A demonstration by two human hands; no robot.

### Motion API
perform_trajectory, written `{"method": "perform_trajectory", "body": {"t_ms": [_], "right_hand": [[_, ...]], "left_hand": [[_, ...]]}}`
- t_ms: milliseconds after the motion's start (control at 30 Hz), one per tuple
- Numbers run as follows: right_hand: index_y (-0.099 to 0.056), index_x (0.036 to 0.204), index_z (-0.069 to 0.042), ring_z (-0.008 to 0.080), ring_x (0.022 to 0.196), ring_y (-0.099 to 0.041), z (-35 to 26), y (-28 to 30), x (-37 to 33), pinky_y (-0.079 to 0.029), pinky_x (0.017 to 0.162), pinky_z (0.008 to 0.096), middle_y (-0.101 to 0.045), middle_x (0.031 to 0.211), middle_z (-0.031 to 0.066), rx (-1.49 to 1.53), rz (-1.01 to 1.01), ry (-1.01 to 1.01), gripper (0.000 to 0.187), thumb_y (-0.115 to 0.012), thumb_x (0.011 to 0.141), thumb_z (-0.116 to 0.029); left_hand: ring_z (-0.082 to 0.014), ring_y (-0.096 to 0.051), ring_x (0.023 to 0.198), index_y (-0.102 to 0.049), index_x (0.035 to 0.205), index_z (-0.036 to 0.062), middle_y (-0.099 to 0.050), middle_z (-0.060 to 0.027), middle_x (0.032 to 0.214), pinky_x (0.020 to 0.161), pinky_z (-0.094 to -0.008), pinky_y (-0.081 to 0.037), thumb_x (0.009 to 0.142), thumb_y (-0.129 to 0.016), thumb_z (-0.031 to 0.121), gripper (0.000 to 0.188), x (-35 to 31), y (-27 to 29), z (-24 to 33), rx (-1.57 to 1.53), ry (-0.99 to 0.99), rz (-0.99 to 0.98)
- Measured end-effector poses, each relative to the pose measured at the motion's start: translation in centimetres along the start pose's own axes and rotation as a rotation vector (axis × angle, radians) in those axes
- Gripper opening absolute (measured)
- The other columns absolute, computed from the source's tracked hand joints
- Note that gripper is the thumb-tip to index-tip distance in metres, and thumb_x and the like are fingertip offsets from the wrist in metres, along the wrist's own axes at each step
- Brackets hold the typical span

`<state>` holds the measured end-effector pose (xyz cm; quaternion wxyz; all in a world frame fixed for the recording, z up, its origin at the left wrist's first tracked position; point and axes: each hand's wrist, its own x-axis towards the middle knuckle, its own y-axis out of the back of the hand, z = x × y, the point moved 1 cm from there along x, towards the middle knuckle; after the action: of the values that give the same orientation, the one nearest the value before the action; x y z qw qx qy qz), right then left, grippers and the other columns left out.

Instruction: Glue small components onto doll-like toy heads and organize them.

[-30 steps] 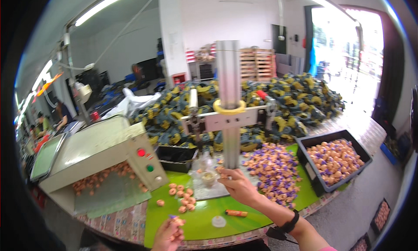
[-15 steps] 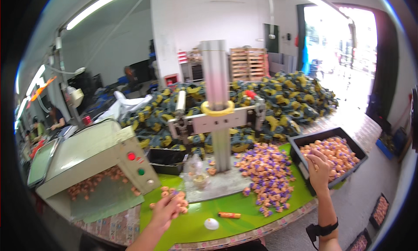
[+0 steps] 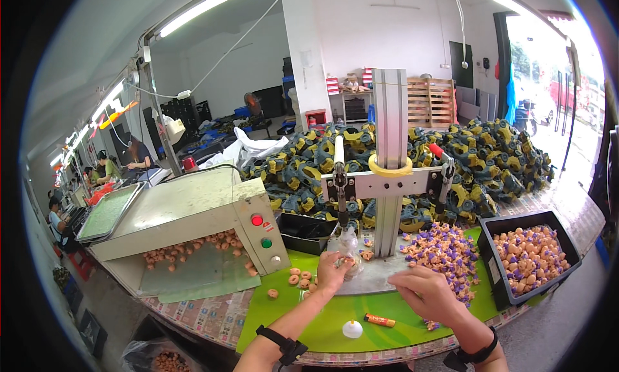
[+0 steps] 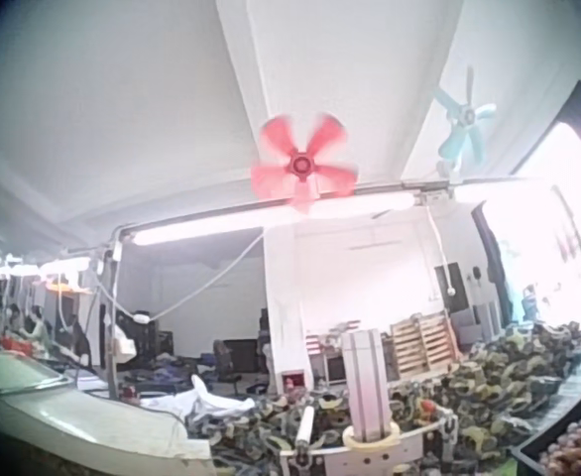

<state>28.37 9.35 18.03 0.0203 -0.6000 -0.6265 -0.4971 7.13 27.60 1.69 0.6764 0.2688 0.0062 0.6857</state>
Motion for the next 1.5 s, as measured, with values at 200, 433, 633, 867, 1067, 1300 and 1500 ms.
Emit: {"method": "perform_trajectory", "body": {"t_ms": [200, 433, 633, 867, 1067, 1300, 1500], "right_hand": [[-0.067, 0.102, -0.001, 0.0319, 0.084, -0.063, 0.0, -1.1, 9.6, -0.05, 0.075, 0.0408, -0.067, 0.094, 0.015, -0.153, 0.352, 0.368, 0.021, -0.064, 0.081, -0.002], [-0.042, 0.135, 0.003, 0.0343, 0.112, -0.055, 0.7, -2.2, 22.5, -0.042, 0.094, 0.0437, -0.061, 0.116, 0.0208, -0.087, 0.112, -0.352, 0.074, -0.069, 0.083, -0.04], [-0.05, 0.126, 0.0, 0.0255, 0.11, -0.059, -3.1, 0.1, 23.3, -0.042, 0.098, 0.039, -0.06, 0.118, 0.0173, 0.659, 0.235, -0.165, 0.061, -0.076, 0.079, -0.03], [-0.068, 0.09, -0.013, 0.0216, 0.103, -0.063, -8.6, -2.6, 10.4, -0.034, 0.104, 0.0445, -0.067, 0.099, 0.0062, 0.143, -0.002, 0.496, 0.02, -0.077, 0.072, -0.015], [-0.047, 0.132, -0.005, 0.0332, 0.128, -0.046, -4.8, -4.3, 4.3, -0.033, 0.107, 0.0445, -0.053, 0.13, 0.0176, 0.04, 0.192, 0.237, 0.075, -0.082, 0.067, -0.021], [-0.045, 0.131, 0.002, 0.0321, 0.112, -0.054, -2.2, -12.5, -8.4, -0.043, 0.095, 0.0383, -0.055, 0.122, 0.0191, 0.084, 0.053, -0.308, 0.068, -0.076, 0.072, -0.011], [-0.055, 0.116, 0.0, 0.0251, 0.087, -0.064, 0.0, -17.6, -9.9, -0.05, 0.08, 0.0338, -0.065, 0.102, 0.0117, 0.143, 0.043, -0.509, 0.048, -0.076, 0.074, -0.011]], "left_hand": [[-0.0245, -0.057, 0.094, -0.068, 0.093, 0.0042, -0.056, -0.0111, 0.106, 0.074, -0.0323, -0.048, 0.078, -0.076, 0.024, 0.026, -0.3, -0.3, 0.4, 0.054, -0.148, 0.017], [-0.0285, -0.059, 0.09, -0.068, 0.095, 0.0034, -0.059, -0.0134, 0.102, 0.077, -0.0343, -0.048, 0.079, -0.073, 0.023, 0.026, -0.5, 0.4, 2.5, 0.145, -0.148, -0.048], [-0.0307, -0.059, 0.093, -0.068, 0.092, 0.0033, -0.06, -0.0151, 0.102, 0.082, -0.0358, -0.047, 0.079, -0.073, 0.021, 0.023, -0.4, 0.6, 2.7, 0.12, -0.071, -0.079], [-0.0171, -0.058, 0.093, -0.059, 0.098, 0.0055, -0.058, -0.0071, 0.096, 0.079, -0.029, -0.05, 0.081, -0.068, 0.01, 0.02, -2.1, 1.5, -0.7, -0.183, 0.008, -0.135], [-0.0129, -0.06, 0.094, -0.053, 0.096, 0.0058, -0.059, -0.0075, 0.102, 0.083, -0.025, -0.053, 0.091, -0.056, 0.0, 0.008, -8.6, 8.8, 4.8, -0.739, 0.477, -0.197], [-0.0125, -0.061, 0.091, -0.053, 0.127, 0.006, -0.059, -0.0063, 0.114, 0.089, -0.0254, -0.051, 0.096, -0.055, 0.013, 0.031, -17.1, 12.8, 5.4, -1.226, 0.677, -0.288], [-0.0157, -0.062, 0.098, -0.048, 0.133, 0.0073, -0.056, -0.0099, 0.121, 0.089, -0.0265, -0.052, 0.098, -0.051, 0.015, 0.037, -19.8, 11.4, 7.4, -1.321, 0.729, -0.188]]}}
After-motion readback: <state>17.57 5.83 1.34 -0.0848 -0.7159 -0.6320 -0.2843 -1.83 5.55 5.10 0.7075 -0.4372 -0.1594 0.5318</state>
